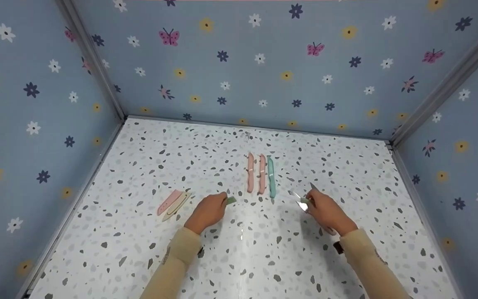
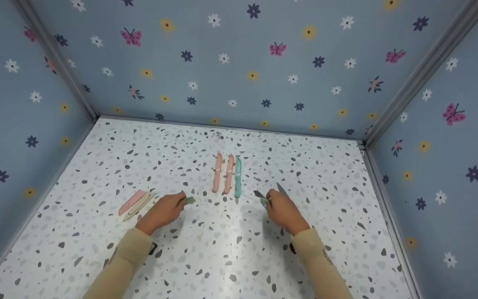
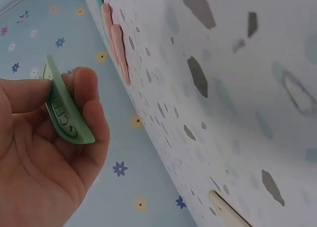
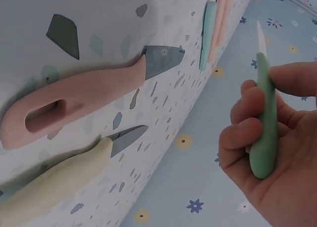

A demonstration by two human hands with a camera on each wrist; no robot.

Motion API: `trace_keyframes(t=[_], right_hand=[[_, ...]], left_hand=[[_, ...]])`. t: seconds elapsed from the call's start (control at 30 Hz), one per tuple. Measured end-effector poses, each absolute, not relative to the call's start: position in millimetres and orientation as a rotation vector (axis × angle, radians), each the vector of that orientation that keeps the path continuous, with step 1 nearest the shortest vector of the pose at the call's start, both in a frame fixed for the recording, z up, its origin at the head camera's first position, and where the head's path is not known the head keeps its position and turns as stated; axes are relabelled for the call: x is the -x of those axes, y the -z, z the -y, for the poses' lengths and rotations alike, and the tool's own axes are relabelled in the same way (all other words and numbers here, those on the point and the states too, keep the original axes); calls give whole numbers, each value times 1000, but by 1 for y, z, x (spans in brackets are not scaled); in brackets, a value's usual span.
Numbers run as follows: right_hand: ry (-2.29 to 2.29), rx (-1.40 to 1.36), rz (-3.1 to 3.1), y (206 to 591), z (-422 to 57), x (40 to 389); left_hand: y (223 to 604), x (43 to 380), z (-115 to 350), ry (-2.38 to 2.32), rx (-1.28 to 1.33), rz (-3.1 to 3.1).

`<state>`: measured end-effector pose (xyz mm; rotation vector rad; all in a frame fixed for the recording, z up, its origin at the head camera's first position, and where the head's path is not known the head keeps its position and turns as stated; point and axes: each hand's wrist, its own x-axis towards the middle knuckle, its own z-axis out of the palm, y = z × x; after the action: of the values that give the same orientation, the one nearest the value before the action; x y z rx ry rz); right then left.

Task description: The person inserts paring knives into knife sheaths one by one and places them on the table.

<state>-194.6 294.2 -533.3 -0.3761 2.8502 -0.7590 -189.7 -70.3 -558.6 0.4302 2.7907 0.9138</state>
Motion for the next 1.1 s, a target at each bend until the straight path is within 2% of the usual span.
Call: trace_keyframes(t=[0.33, 0.6, 0.83, 1.1], right_hand=[[722, 496, -2951, 529, -276, 201], [685, 564, -2971, 525, -263, 200], [723, 731, -2992, 520, -255, 199], [696, 812, -2967, 517, -244, 197]], left_hand=[[546, 196, 46, -953, -483, -2738], [542, 194, 38, -1039, -586, -2719], [539, 192, 31, -1083, -673, -2680], [535, 188, 24, -1116, -691, -2648]])
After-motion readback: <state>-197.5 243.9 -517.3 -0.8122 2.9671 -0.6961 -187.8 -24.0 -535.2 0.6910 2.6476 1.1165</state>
